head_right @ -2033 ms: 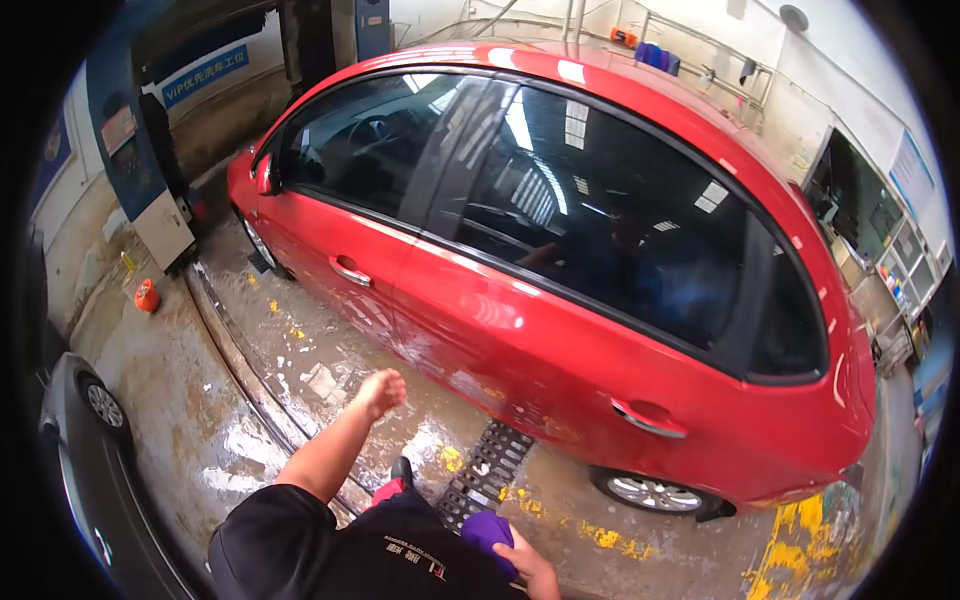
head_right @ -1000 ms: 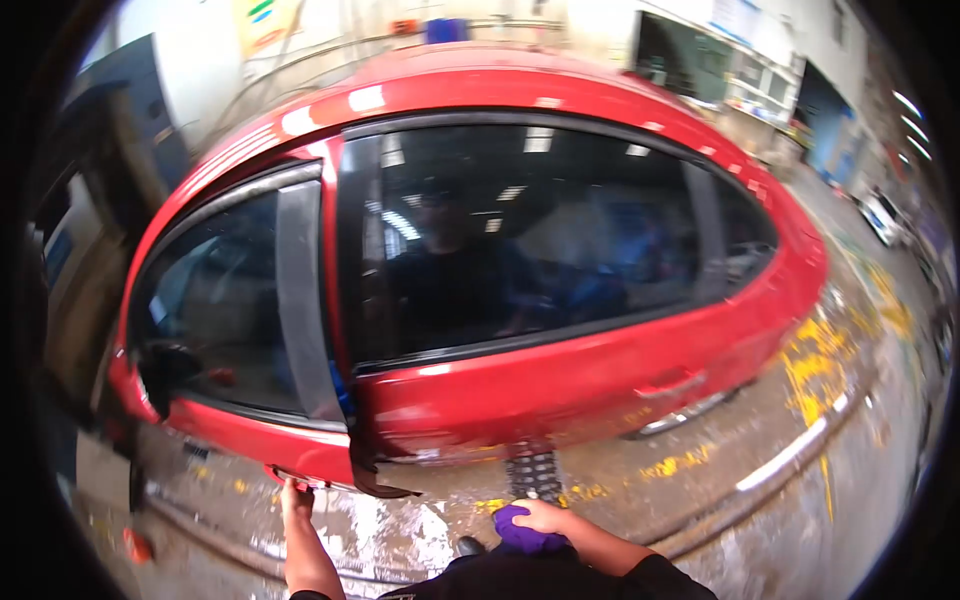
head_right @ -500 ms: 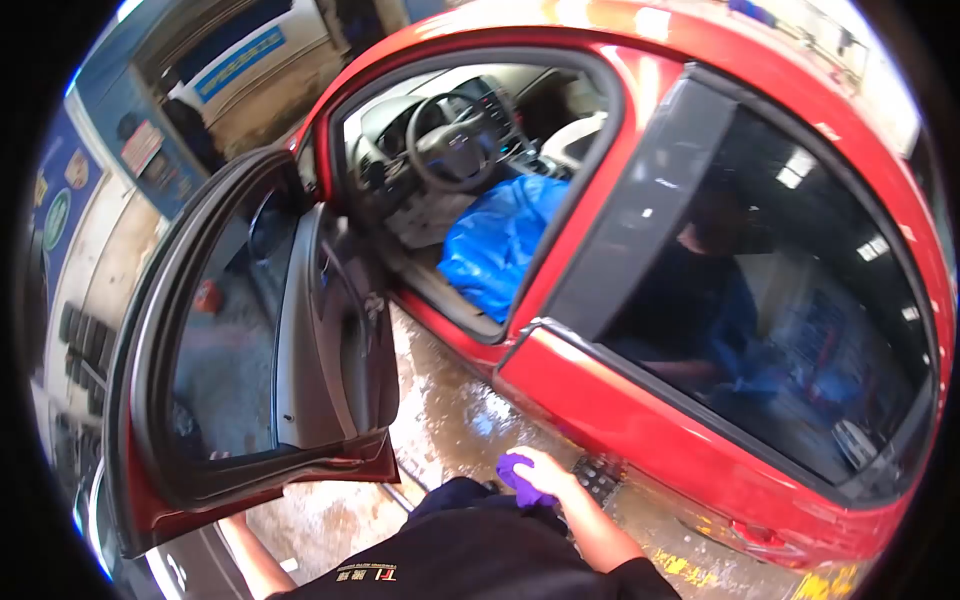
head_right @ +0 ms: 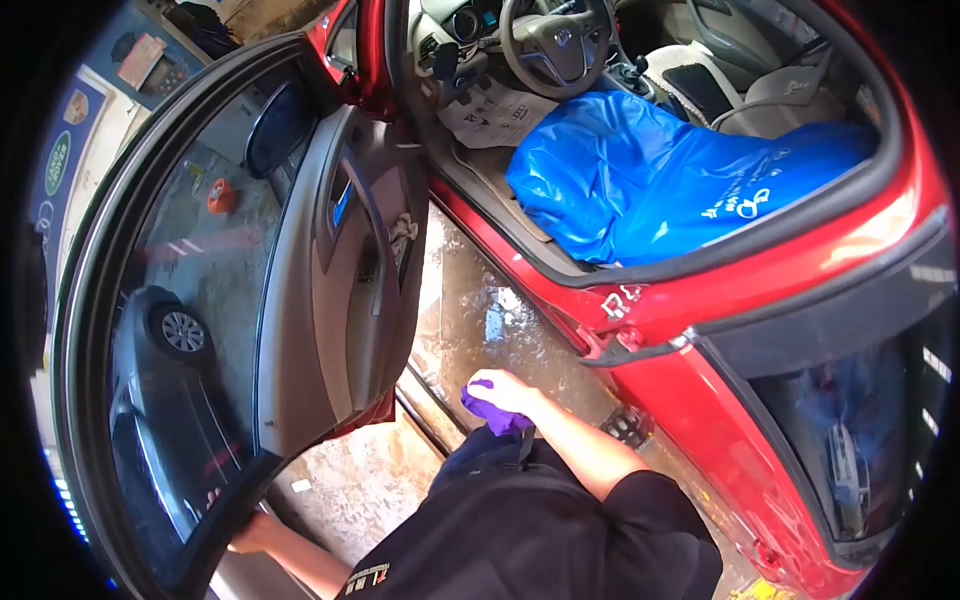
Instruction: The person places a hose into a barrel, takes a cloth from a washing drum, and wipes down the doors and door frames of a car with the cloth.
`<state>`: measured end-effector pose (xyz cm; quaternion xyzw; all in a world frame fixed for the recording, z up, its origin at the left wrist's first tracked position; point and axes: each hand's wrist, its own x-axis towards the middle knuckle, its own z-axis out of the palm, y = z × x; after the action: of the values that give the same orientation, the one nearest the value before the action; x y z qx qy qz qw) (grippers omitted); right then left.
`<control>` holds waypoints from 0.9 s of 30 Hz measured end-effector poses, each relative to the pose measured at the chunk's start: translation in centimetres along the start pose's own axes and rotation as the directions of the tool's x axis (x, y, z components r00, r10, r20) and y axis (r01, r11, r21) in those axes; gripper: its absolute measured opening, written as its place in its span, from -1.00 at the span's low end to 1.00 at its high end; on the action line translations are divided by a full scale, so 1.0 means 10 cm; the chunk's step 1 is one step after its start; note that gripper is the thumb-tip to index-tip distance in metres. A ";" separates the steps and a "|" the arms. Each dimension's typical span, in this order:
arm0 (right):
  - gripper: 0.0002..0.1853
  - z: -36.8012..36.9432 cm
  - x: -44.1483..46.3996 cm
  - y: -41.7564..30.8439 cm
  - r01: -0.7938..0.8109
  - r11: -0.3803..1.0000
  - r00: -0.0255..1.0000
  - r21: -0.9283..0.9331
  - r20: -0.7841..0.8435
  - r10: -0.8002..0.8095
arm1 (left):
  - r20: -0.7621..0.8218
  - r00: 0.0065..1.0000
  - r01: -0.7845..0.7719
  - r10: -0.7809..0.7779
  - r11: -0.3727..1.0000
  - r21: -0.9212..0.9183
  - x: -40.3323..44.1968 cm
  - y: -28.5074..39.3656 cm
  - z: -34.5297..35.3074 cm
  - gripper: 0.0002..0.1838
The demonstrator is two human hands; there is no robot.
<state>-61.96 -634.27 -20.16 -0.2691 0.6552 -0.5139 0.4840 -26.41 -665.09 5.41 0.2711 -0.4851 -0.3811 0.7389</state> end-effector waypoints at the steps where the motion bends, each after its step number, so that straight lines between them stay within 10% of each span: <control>1: -0.71 0.03 0.15 0.02 0.056 0.998 0.997 -0.028 -0.055 -0.058 | 0.075 0.997 0.016 -0.017 1.000 0.019 0.07 -0.03 -0.05 -0.49; 15: -0.68 -0.13 1.61 0.16 -0.041 0.999 0.999 -0.035 -0.015 0.040 | 0.469 0.883 -0.062 -0.022 0.985 0.162 0.42 -0.84 0.19 -0.53; 27: -0.71 -2.11 3.79 0.39 0.257 0.951 0.862 0.171 -0.487 -0.145 | 0.848 0.443 -0.143 -0.290 0.911 0.386 0.31 -2.22 1.74 -0.56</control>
<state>-95.21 -656.48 -37.30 -0.1463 0.6566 -0.6838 0.2828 -48.41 -680.68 -3.49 0.1965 -0.8546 -0.3899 0.2810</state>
